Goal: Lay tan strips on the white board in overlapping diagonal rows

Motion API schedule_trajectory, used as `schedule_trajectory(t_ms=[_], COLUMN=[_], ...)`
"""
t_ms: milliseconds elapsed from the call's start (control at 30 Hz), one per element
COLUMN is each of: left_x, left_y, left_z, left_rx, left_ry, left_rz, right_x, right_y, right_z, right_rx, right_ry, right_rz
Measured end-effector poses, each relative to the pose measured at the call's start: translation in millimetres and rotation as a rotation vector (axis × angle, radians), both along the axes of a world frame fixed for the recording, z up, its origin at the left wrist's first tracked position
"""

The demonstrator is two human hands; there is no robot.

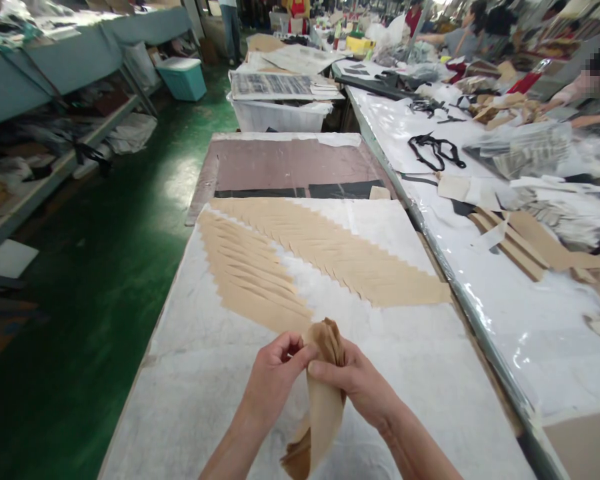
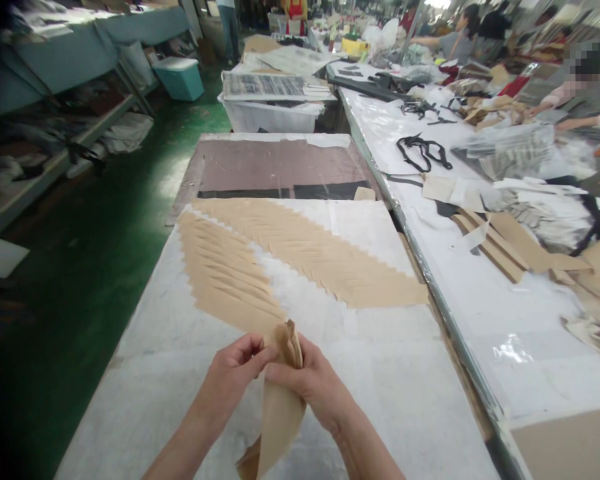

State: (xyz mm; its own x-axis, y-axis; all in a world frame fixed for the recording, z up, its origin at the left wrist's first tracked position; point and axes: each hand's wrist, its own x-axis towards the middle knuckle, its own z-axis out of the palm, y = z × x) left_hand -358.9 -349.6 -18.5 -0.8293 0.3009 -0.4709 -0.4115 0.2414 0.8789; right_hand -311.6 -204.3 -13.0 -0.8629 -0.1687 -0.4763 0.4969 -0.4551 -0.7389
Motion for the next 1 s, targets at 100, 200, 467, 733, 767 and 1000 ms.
schedule_trajectory(t_ms=[100, 200, 467, 733, 767, 1000], left_x=[4.2, 9.3, 10.7, -11.8, -14.4, -37.1], left_y=[-3.6, -5.6, -10.1, -48.1, -53.2, -78.9], left_z=[5.1, 8.1, 3.9, -19.8, -24.2, -51.5], left_rx=[0.002, 0.001, -0.004, 0.192, 0.194, -0.015], left_ry=[0.012, 0.004, 0.054, -0.046, -0.058, -0.008], left_rz=[0.042, 0.086, 0.308, 0.623, 0.637, 0.633], right_x=[4.4, 5.8, 21.9, 45.6, 44.6, 20.0], right_y=[0.8, -0.7, -10.2, -3.3, 0.0, 8.4], right_z=[-7.5, -10.5, -2.9, -24.3, -27.1, -42.1], right_rx=[-0.091, -0.121, -0.102, -0.020, 0.030, 0.354], right_ry=[-0.096, -0.129, -0.178, -0.304, -0.331, -0.133], right_rz=[-0.077, -0.106, 0.171, 0.249, 0.239, 0.187])
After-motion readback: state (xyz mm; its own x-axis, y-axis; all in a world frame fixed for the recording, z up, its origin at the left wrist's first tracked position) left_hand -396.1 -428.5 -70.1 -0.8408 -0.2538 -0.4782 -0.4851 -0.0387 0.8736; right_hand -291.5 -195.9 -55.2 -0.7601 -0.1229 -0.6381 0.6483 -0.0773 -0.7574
